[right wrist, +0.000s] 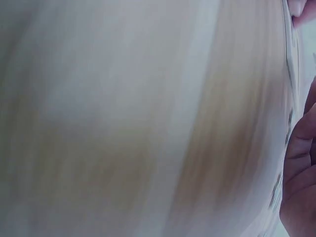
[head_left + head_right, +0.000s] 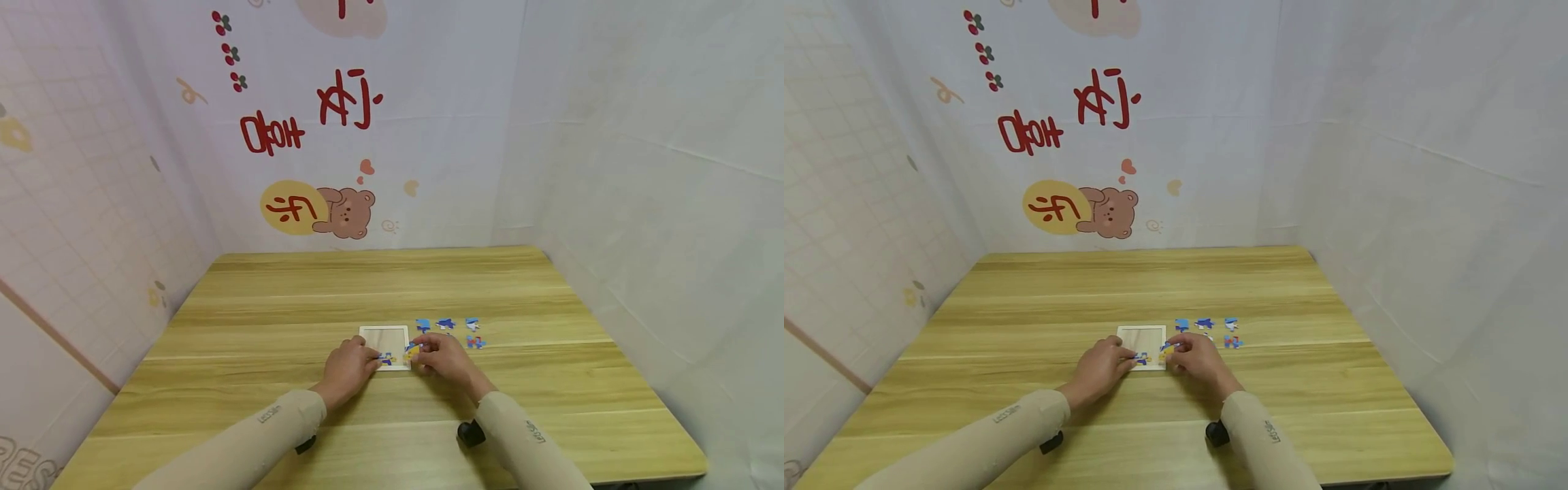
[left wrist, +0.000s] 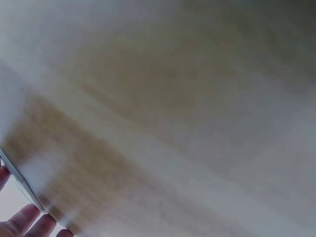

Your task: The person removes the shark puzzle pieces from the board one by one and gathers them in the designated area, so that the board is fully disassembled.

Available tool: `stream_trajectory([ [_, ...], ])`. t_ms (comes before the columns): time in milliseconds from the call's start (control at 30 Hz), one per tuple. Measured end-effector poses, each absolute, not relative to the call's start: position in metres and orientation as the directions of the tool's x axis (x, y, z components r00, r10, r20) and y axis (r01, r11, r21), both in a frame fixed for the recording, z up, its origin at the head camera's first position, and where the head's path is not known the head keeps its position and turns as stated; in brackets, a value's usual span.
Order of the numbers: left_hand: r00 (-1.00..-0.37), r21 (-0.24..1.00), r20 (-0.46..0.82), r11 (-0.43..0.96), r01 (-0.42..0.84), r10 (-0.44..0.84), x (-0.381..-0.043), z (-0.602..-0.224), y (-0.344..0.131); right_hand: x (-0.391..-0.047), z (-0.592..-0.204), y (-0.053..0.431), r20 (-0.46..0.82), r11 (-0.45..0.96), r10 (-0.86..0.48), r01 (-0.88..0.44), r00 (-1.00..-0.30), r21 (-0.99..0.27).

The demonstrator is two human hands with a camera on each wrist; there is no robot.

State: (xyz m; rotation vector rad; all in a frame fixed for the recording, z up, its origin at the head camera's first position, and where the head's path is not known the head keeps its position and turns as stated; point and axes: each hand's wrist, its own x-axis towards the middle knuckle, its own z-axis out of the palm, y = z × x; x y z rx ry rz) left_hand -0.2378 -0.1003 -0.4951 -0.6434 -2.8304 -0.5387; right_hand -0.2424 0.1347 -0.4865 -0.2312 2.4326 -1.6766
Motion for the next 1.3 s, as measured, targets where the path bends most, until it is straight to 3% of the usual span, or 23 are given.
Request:
stream_trajectory([
  [367,-0.898,0.307,0.245,0.849,0.43,0.366,-0.237,-0.494,-0.099,-0.236,-0.491,0.171,-0.12,0.358,-0.266,0.018,-0.956,-0.934],
  [1300,-0.906,0.317,0.218,0.851,0.418,0.364,-0.237,-0.495,-0.098,-0.233,-0.491,0.171,-0.123,0.485,-0.27,-0.025,-0.955,-0.874],
])
